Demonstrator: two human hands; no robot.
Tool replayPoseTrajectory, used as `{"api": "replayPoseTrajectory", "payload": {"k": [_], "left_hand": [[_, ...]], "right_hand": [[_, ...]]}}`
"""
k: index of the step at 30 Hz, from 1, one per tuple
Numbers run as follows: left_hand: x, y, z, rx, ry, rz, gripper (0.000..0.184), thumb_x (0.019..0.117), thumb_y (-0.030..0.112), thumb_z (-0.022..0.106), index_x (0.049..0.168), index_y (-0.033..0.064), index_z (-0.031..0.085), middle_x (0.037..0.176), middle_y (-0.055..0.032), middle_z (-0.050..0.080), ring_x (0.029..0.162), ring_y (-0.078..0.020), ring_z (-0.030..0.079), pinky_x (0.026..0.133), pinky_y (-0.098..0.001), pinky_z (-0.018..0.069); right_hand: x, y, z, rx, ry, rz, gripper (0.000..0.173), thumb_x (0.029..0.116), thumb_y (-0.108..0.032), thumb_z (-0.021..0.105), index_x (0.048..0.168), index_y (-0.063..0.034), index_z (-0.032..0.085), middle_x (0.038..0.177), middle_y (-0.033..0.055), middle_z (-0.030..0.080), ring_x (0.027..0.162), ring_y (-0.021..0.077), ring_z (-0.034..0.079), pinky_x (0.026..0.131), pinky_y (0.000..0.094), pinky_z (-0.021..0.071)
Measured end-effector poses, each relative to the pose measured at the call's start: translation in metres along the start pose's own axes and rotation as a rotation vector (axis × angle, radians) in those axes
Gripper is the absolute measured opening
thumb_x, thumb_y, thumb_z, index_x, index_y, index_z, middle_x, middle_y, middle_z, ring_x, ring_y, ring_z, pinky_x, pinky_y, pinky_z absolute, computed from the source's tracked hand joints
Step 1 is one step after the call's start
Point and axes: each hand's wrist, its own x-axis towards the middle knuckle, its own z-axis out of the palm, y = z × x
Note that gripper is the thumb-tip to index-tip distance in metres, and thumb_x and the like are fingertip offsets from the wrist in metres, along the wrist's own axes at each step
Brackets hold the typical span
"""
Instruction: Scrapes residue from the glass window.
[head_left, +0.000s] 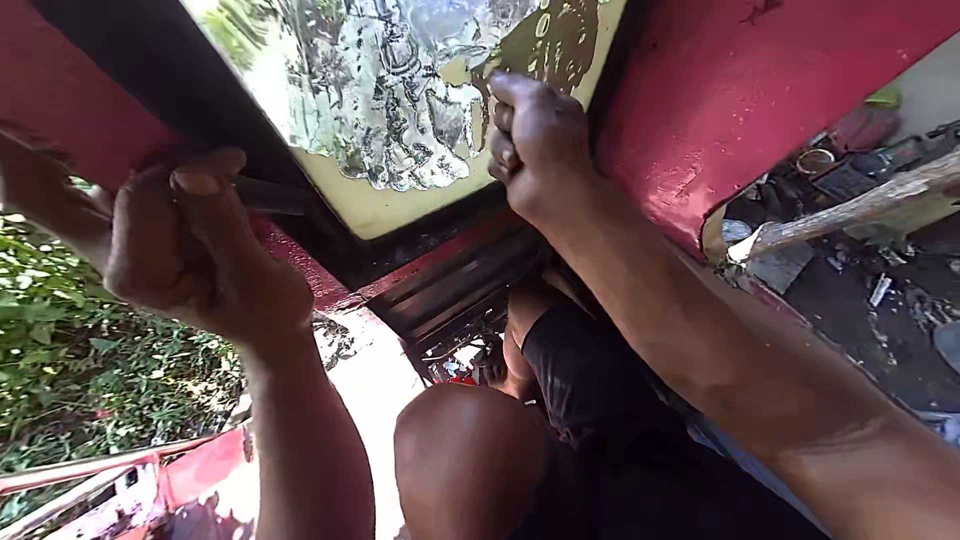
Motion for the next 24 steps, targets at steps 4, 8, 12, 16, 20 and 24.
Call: {"api": "replayPoseTrajectory", "payload": {"k": [4,8,12,16,20,24], "left_hand": [[0.001,0.001,-0.001,-0.038,-0.013,-0.003,0.026,0.1046,0.013,0.052,0.093,0.0021,0.073,0.095,-0.0023,0.072,0.098,-0.0093,0.064,0.097,-0.0352,0.0454],[0.0,-0.001,0.003,-0.098,0.013,0.001,0.024,0.1055,0.011,0.051,0.097,0.0056,0.073,0.098,0.004,0.074,0.099,-0.0041,0.066,0.093,-0.0291,0.0504],[0.0,-0.004,0.002,-0.064,0.015,0.007,0.025,0.1046,0.011,0.052,0.094,0.0023,0.073,0.096,-0.0015,0.074,0.098,-0.0093,0.067,0.095,-0.0342,0.0483],[0.001,-0.005,0.001,-0.045,0.032,0.014,0.026,0.1036,0.015,0.055,0.09,0.0031,0.074,0.123,-0.0154,0.063,0.115,-0.0191,0.059,0.105,-0.0398,0.043],[0.0,-0.004,-0.001,-0.026,0.02,-0.012,0.026,0.1044,0.017,0.053,0.093,0.007,0.074,0.129,-0.0102,0.059,0.121,-0.0145,0.056,0.109,-0.0365,0.041],[-0.001,0.001,-0.001,0.035,0.01,-0.017,0.03,0.1075,0.019,0.047,0.096,0.0093,0.072,0.106,0.0049,0.068,0.112,-0.0052,0.06,0.106,-0.0313,0.042]], "right_hand": [[-0.001,-0.002,-0.032,-0.198,-0.095,0.047,0.036,0.1105,-0.037,0.046,0.088,-0.0117,0.059,0.056,-0.0061,0.047,0.037,0.0019,0.034,0.035,0.0171,0.0313],[0.007,-0.018,-0.024,-0.304,-0.111,0.067,0.036,0.1092,-0.037,0.05,0.098,-0.0076,0.066,0.068,-0.002,0.063,0.039,0.0021,0.043,0.035,0.017,0.0342],[0.01,-0.021,-0.009,-0.297,-0.045,0.032,0.019,0.1047,-0.019,0.059,0.093,-0.0044,0.063,0.065,0.0025,0.064,0.035,0.0024,0.038,0.032,0.0169,0.0285],[0.016,-0.019,-0.006,-0.201,-0.044,0.045,0.023,0.1016,-0.01,0.055,0.08,-0.0088,0.06,0.054,-0.0027,0.051,0.036,0.0027,0.032,0.034,0.0178,0.025],[0.016,-0.025,-0.006,0.091,-0.114,0.182,0.028,0.1031,-0.009,0.046,0.076,-0.0126,0.051,0.051,-0.0066,0.035,0.036,0.0017,0.027,0.034,0.015,0.0246],[0.019,-0.031,-0.02,0.257,-0.224,0.254,0.031,0.106,-0.015,0.039,0.076,-0.0147,0.046,0.048,-0.0086,0.029,0.034,0.0,0.025,0.033,0.0133,0.025]]}}
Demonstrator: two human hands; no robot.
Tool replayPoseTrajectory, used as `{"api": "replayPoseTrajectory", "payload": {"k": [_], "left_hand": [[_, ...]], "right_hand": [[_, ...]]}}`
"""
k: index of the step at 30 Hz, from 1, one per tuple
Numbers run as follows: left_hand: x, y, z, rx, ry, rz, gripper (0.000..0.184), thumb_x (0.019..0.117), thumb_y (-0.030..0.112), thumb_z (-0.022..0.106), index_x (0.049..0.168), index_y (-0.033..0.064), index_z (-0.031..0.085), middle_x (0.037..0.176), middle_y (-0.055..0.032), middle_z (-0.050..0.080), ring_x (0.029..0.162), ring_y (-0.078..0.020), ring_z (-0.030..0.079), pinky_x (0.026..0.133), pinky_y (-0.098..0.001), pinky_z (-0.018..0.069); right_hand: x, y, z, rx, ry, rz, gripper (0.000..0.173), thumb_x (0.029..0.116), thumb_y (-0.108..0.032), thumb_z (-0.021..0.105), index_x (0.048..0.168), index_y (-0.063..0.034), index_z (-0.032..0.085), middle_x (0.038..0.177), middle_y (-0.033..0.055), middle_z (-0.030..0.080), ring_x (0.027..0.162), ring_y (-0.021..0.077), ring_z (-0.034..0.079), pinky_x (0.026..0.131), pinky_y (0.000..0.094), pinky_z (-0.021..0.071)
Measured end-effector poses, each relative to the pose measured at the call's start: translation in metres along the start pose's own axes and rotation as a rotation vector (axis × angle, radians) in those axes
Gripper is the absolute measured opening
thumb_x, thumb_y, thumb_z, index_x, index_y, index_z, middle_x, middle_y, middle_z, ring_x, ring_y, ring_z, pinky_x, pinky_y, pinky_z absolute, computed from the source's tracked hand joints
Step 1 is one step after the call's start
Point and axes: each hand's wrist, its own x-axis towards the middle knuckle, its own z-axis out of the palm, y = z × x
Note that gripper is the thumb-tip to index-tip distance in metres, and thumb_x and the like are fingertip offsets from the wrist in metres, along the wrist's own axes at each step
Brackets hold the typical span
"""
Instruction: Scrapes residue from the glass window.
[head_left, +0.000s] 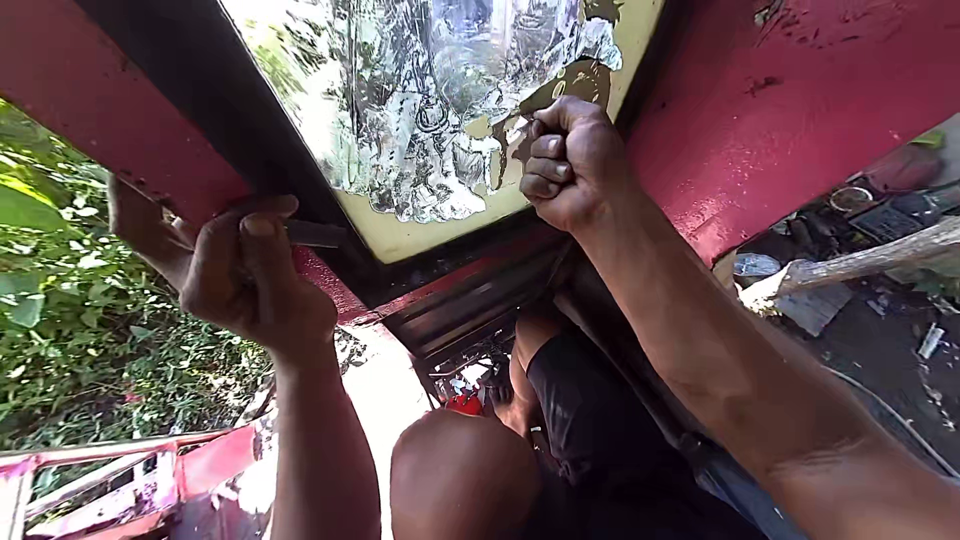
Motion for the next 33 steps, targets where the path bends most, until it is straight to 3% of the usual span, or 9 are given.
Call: {"api": "replayPoseTrajectory", "payload": {"k": [5,10,13,15,17,18,21,24,33], "left_hand": [[-0.003,-0.003,0.001,-0.101,0.015,-0.007,0.027,0.1088,0.018,0.045,0.103,0.0099,0.07,0.101,0.0101,0.071,0.099,-0.0019,0.066,0.092,-0.0254,0.0529],[-0.009,-0.008,-0.006,-0.104,0.046,-0.04,0.028,0.1085,0.017,0.045,0.102,0.008,0.07,0.104,0.004,0.073,0.105,-0.0104,0.069,0.097,-0.034,0.0541],[-0.011,-0.012,-0.007,-0.07,0.085,-0.018,0.029,0.108,0.015,0.043,0.101,0.0069,0.07,0.103,0.0027,0.072,0.104,-0.0121,0.069,0.096,-0.0358,0.0541],[-0.015,-0.016,-0.008,-0.054,0.097,-0.012,0.029,0.1076,0.016,0.043,0.101,0.0042,0.068,0.102,-0.001,0.072,0.105,-0.0162,0.069,0.096,-0.0392,0.055],[-0.017,-0.021,-0.012,-0.016,0.09,-0.005,0.031,0.1085,0.019,0.042,0.1,0.0031,0.067,0.099,-0.0011,0.071,0.102,-0.0153,0.069,0.093,-0.038,0.0554],[-0.018,-0.023,-0.015,0.001,0.09,-0.007,0.032,0.1089,0.021,0.041,0.099,0.0032,0.066,0.097,-0.0007,0.07,0.099,-0.0143,0.068,0.092,-0.037,0.0555],[-0.018,-0.023,-0.016,0.035,0.094,-0.019,0.033,0.1089,0.021,0.04,0.099,0.0023,0.065,0.095,-0.0003,0.068,0.098,-0.0135,0.067,0.091,-0.0361,0.0551],[-0.015,-0.02,-0.012,0.029,0.085,0.001,0.032,0.109,0.021,0.041,0.1,0.004,0.067,0.098,0.0014,0.07,0.1,-0.012,0.068,0.093,-0.0354,0.0546],[-0.013,-0.016,-0.006,0.02,0.081,0.035,0.03,0.1093,0.02,0.042,0.103,0.01,0.069,0.103,0.0071,0.071,0.102,-0.0065,0.067,0.094,-0.0313,0.0537]], "right_hand": [[0.005,-0.003,-0.017,0.057,-0.13,0.063,0.035,0.1072,-0.017,0.036,0.073,-0.0159,0.045,0.048,-0.009,0.03,0.034,-0.0005,0.026,0.033,0.0135,0.0258],[0.006,0.0,-0.027,0.091,-0.237,0.089,0.039,0.1084,-0.02,0.031,0.072,-0.0158,0.045,0.047,-0.0087,0.032,0.034,-0.0004,0.028,0.033,0.0134,0.0274],[0.008,0.002,-0.042,-0.108,-0.306,0.067,0.056,0.1089,-0.038,0.018,0.065,-0.0203,0.048,0.047,-0.0075,0.042,0.036,0.0029,0.035,0.036,0.0188,0.0303],[0.01,0.001,-0.041,-0.191,-0.273,0.088,0.066,0.1098,-0.051,0.013,0.076,-0.0161,0.058,0.053,-0.0051,0.053,0.036,0.0031,0.04,0.034,0.0187,0.0324],[0.011,-0.002,-0.031,-0.19,-0.262,0.075,0.053,0.1126,-0.047,0.02,0.098,-0.0126,0.057,0.07,-0.0011,0.065,0.038,0.0019,0.045,0.032,0.0161,0.0347],[0.011,-0.003,-0.023,-0.152,-0.225,0.075,0.042,0.1134,-0.041,0.028,0.101,-0.0115,0.055,0.073,0.0001,0.066,0.038,0.0013,0.044,0.031,0.0151,0.0336],[0.007,-0.001,-0.009,0.011,-0.119,0.097,0.028,0.1103,-0.021,0.044,0.088,-0.0089,0.056,0.059,-0.0031,0.051,0.036,-0.0003,0.033,0.031,0.0134,0.028],[0.007,-0.001,-0.01,0.117,-0.193,0.095,0.035,0.1092,-0.015,0.037,0.077,-0.0112,0.051,0.049,-0.0071,0.037,0.034,-0.0012,0.028,0.032,0.0119,0.0259],[0.0,-0.017,-0.032,0.164,-0.231,0.081,0.04,0.1086,-0.019,0.034,0.071,-0.0165,0.045,0.048,-0.008,0.035,0.034,-0.0007,0.029,0.033,0.0122,0.0288]]}}
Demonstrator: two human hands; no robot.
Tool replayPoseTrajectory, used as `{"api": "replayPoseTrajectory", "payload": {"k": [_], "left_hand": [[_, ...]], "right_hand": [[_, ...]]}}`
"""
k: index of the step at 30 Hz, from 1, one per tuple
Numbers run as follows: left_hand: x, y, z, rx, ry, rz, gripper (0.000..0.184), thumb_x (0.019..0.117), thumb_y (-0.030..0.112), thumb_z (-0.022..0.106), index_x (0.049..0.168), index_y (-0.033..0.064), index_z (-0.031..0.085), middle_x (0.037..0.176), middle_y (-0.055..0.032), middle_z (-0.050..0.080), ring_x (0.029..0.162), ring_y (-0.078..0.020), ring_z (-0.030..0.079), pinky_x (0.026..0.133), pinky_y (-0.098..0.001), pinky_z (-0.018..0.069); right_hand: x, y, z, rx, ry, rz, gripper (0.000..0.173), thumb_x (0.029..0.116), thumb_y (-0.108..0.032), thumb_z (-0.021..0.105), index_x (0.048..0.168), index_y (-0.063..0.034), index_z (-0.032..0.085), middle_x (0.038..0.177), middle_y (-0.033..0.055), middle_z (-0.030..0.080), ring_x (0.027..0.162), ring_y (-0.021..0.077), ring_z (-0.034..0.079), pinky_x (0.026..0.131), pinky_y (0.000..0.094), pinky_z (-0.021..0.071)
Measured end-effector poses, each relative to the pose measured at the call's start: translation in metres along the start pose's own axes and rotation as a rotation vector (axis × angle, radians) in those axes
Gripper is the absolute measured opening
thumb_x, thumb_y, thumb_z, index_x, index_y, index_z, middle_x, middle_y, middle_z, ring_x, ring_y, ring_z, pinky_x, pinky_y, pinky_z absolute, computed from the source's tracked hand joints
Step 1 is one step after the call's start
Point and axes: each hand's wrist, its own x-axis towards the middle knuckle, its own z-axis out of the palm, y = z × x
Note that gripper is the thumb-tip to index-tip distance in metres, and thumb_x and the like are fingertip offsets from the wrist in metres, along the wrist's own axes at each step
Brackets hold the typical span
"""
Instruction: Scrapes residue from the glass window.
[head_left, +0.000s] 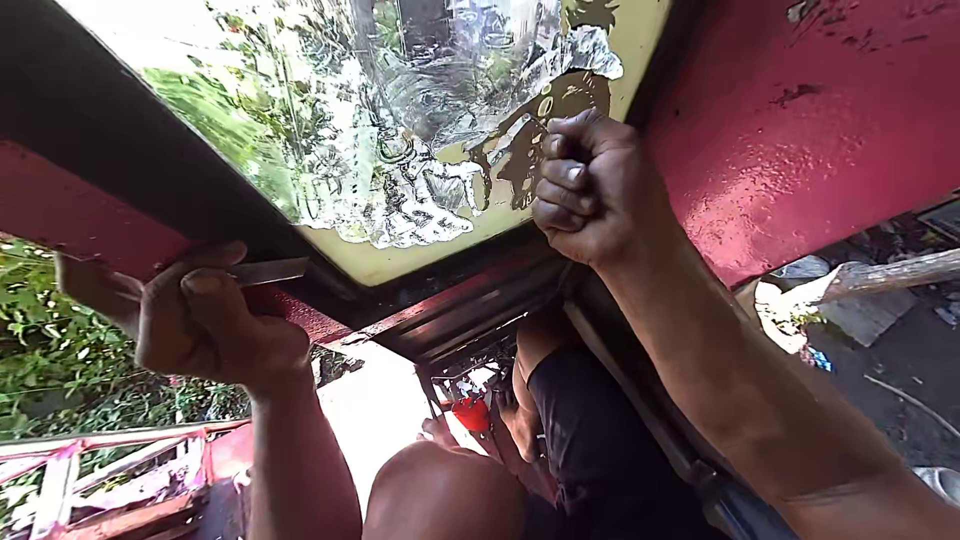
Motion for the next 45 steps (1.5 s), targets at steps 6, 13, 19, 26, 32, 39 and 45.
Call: {"api": "replayPoseTrajectory", "payload": {"k": [6,13,19,26,32,39,45], "left_hand": [[0.001,0.003,0.001,0.015,-0.01,0.01,0.032,0.1092,0.021,0.04,0.102,0.0109,0.07,0.102,0.0091,0.071,0.102,-0.0041,0.067,0.094,-0.0288,0.0532],[-0.005,-0.004,-0.004,0.071,0.01,-0.009,0.031,0.107,0.018,0.043,0.098,0.0051,0.07,0.097,0.0032,0.071,0.099,-0.0085,0.068,0.091,-0.032,0.0546],[-0.008,-0.011,-0.013,0.046,0.022,-0.035,0.033,0.1083,0.021,0.041,0.095,0.0041,0.066,0.096,-0.0016,0.069,0.1,-0.0159,0.068,0.094,-0.0395,0.0546],[0.001,0.003,-0.004,-0.023,-0.017,-0.031,0.029,0.1082,0.024,0.044,0.102,0.0135,0.07,0.107,0.0071,0.071,0.108,-0.0084,0.066,0.1,-0.0349,0.0511],[0.005,0.009,0.004,-0.005,-0.042,0.027,0.028,0.1089,0.027,0.045,0.102,0.0188,0.07,0.105,0.015,0.07,0.106,-0.0006,0.064,0.098,-0.0276,0.0498],[0.0,0.006,0.004,-0.038,-0.015,-0.022,0.027,0.1076,0.028,0.048,0.104,0.0158,0.073,0.107,0.0116,0.072,0.105,-0.0033,0.066,0.096,-0.0288,0.0523],[-0.002,0.006,0.005,-0.006,-0.009,-0.033,0.027,0.1078,0.028,0.048,0.105,0.0172,0.073,0.107,0.013,0.071,0.104,-0.0019,0.066,0.094,-0.0279,0.0534]], "right_hand": [[-0.003,0.007,-0.005,0.053,-0.035,-0.023,0.043,0.1093,-0.02,0.034,0.069,-0.0171,0.046,0.047,-0.0088,0.034,0.034,-0.0008,0.03,0.034,0.0127,0.0276],[-0.012,0.007,-0.015,0.109,-0.124,-0.062,0.049,0.1084,-0.02,0.031,0.062,-0.0177,0.046,0.046,-0.0087,0.036,0.034,-0.0005,0.032,0.035,0.0141,0.0281],[-0.045,-0.01,-0.049,-0.648,-0.058,-0.411,0.052,0.1107,-0.02,0.024,0.078,-0.0186,0.064,0.062,-0.0094,0.065,0.045,-0.0022,0.052,0.041,0.0139,0.044],[-0.047,0.013,-0.065,-1.147,-0.306,-0.596,0.019,0.1005,-0.011,0.061,0.084,-0.005,0.068,0.063,-0.0042,0.064,0.046,-0.0009,0.054,0.041,0.015,0.0464],[-0.035,0.048,-0.068,-1.182,-0.483,-0.779,0.039,0.084,-0.021,0.081,0.057,-0.0073,0.057,0.052,-0.0056,0.05,0.047,-0.0051,0.042,0.043,0.0123,0.0336],[0.002,0.031,-0.057,-1.352,-0.009,-1.155,0.027,0.0949,-0.01,0.065,0.118,0.0047,0.069,0.086,0.0093,0.066,0.064,0.0082,0.057,0.056,0.0229,0.0497],[0.042,0.048,-0.044,-1.414,0.27,-1.375,0.047,0.09,-0.011,0.068,0.134,0.0064,0.064,0.109,0.0201,0.064,0.078,0.0174,0.061,0.06,0.0265,0.0502]]}}
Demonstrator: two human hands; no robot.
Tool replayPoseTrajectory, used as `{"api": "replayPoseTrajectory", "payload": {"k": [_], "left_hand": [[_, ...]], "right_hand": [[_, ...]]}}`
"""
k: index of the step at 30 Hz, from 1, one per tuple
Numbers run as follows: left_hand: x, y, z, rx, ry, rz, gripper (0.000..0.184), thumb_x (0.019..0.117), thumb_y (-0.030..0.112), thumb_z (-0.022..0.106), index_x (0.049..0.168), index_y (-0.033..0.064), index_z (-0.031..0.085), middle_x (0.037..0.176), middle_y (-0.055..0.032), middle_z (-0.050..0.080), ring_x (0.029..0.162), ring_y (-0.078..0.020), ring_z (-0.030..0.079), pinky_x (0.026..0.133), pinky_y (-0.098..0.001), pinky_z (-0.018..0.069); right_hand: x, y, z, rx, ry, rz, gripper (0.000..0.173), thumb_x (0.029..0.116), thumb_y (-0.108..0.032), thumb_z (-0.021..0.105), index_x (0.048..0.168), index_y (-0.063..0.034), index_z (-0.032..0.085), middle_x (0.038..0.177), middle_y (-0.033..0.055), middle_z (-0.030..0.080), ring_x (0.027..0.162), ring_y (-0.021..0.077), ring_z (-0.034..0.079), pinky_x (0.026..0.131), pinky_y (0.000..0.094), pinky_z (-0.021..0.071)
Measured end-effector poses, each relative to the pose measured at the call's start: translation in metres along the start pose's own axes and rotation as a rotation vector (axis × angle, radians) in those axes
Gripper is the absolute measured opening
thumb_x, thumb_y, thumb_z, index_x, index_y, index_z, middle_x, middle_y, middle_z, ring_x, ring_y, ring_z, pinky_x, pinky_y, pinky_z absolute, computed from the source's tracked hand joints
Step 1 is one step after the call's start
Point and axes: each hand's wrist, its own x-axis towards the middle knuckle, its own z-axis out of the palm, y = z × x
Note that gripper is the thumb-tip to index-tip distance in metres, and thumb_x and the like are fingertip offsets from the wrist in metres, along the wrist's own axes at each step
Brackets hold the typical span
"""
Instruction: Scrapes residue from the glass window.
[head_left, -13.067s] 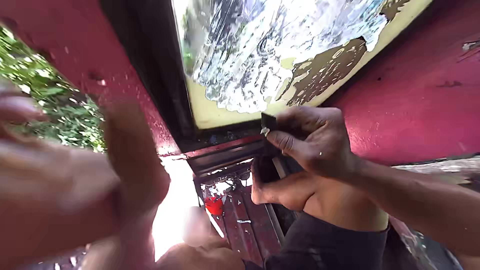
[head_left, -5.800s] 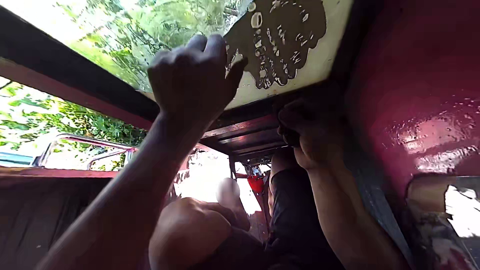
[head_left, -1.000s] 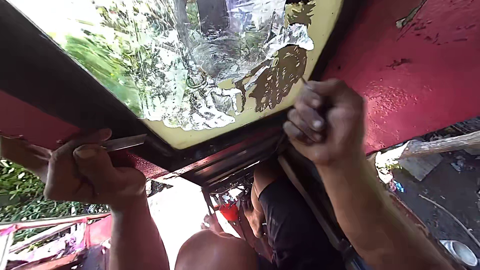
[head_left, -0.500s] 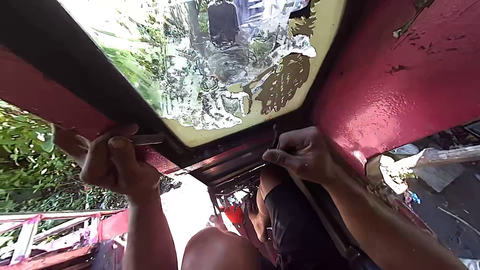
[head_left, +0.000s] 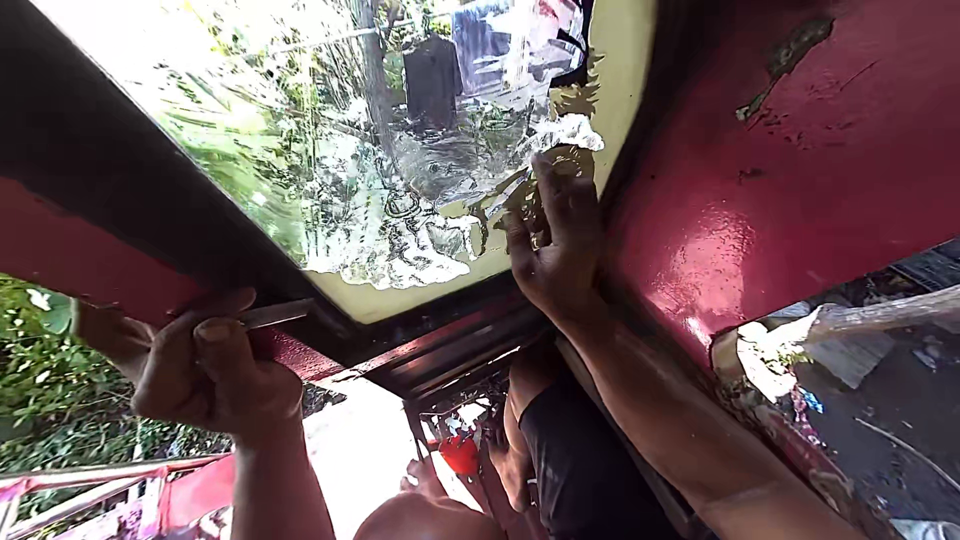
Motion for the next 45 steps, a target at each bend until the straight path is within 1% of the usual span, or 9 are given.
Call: {"api": "replayPoseTrajectory", "payload": {"k": [3,5,12,16,23,31,36,39,45], "left_hand": [[0.0,0.0,0.0,0.028,0.001,0.023,0.027,0.1077,0.029,0.048,0.104,0.0189,0.073,0.108,0.0141,0.071,0.107,-0.0012,0.065,0.096,-0.0275,0.0518],[0.002,0.0,0.0,0.057,0.006,0.033,0.03,0.1069,0.031,0.049,0.098,0.0186,0.074,0.108,0.012,0.07,0.111,-0.0022,0.062,0.104,-0.0312,0.0446],[-0.001,0.0,-0.001,0.062,0.019,0.01,0.028,0.1065,0.031,0.051,0.099,0.0191,0.075,0.11,0.0123,0.071,0.11,-0.0016,0.062,0.101,-0.0291,0.0475],[-0.002,0.0,-0.001,0.046,0.007,0.017,0.025,0.1073,0.03,0.05,0.103,0.02,0.073,0.107,0.0148,0.071,0.104,-0.0006,0.066,0.094,-0.0264,0.0529],[0.0,0.001,0.0,0.037,-0.003,0.04,0.026,0.108,0.028,0.049,0.106,0.0196,0.074,0.106,0.0161,0.071,0.103,0.0008,0.065,0.092,-0.024,0.0524],[0.0,0.002,0.0,0.01,-0.008,0.03,0.025,0.1078,0.029,0.05,0.107,0.02,0.073,0.107,0.0157,0.071,0.103,0.0,0.066,0.092,-0.0248,0.0535],[0.001,0.004,0.002,0.072,0.019,0.052,0.027,0.1075,0.031,0.051,0.102,0.0206,0.075,0.107,0.0154,0.071,0.105,0.0007,0.064,0.096,-0.0257,0.0512],[0.001,0.002,0.0,0.084,0.019,0.058,0.028,0.1059,0.032,0.053,0.096,0.0195,0.075,0.115,0.0102,0.067,0.114,-0.0036,0.059,0.105,-0.0308,0.0437],[0.002,0.005,0.002,0.099,0.001,0.077,0.029,0.1082,0.029,0.048,0.103,0.0197,0.075,0.107,0.0164,0.07,0.107,0.0024,0.062,0.099,-0.025,0.0477]], "right_hand": [[-0.004,-0.003,0.008,0.012,0.053,-0.009,0.044,0.09,-0.011,0.067,0.131,0.0057,0.066,0.109,0.0198,0.063,0.086,0.0187,0.062,0.068,0.0248,0.0527],[-0.005,-0.002,0.011,0.04,0.084,-0.024,0.041,0.0897,-0.009,0.067,0.128,0.0058,0.068,0.108,0.0199,0.064,0.093,0.0205,0.064,0.075,0.0246,0.0533],[0.004,0.005,0.013,0.219,0.123,-0.002,0.015,0.0935,-0.007,0.07,0.1,0.0061,0.07,0.094,0.0117,0.058,0.068,0.0039,0.055,0.059,0.013,0.0484],[0.009,0.0,0.01,0.233,0.105,-0.051,0.011,0.0943,-0.003,0.063,0.094,0.0063,0.069,0.091,0.0115,0.059,0.068,0.0044,0.054,0.059,0.0138,0.0469],[-0.006,-0.007,0.009,0.305,0.066,-0.141,0.01,0.0938,-0.004,0.058,0.088,0.0026,0.064,0.092,0.0105,0.061,0.074,0.006,0.058,0.063,0.0142,0.0482],[-0.027,-0.013,0.001,0.347,-0.003,-0.12,0.008,0.0925,-0.006,0.063,0.089,0.0012,0.066,0.092,0.0075,0.06,0.075,0.0033,0.056,0.063,0.0119,0.0483],[-0.029,-0.017,-0.006,0.345,-0.009,-0.148,0.009,0.0925,-0.006,0.063,0.088,0.0016,0.066,0.091,0.0071,0.059,0.077,0.0043,0.057,0.065,0.0121,0.0491],[-0.032,-0.015,-0.008,0.362,0.008,-0.159,0.009,0.0929,-0.007,0.064,0.089,0.0011,0.066,0.091,0.0063,0.058,0.08,0.004,0.059,0.068,0.0123,0.0513],[-0.041,-0.011,-0.013,0.337,0.009,-0.14,0.01,0.0943,-0.009,0.063,0.09,-0.0004,0.066,0.093,0.0061,0.058,0.08,0.0027,0.059,0.069,0.0111,0.051]]}}
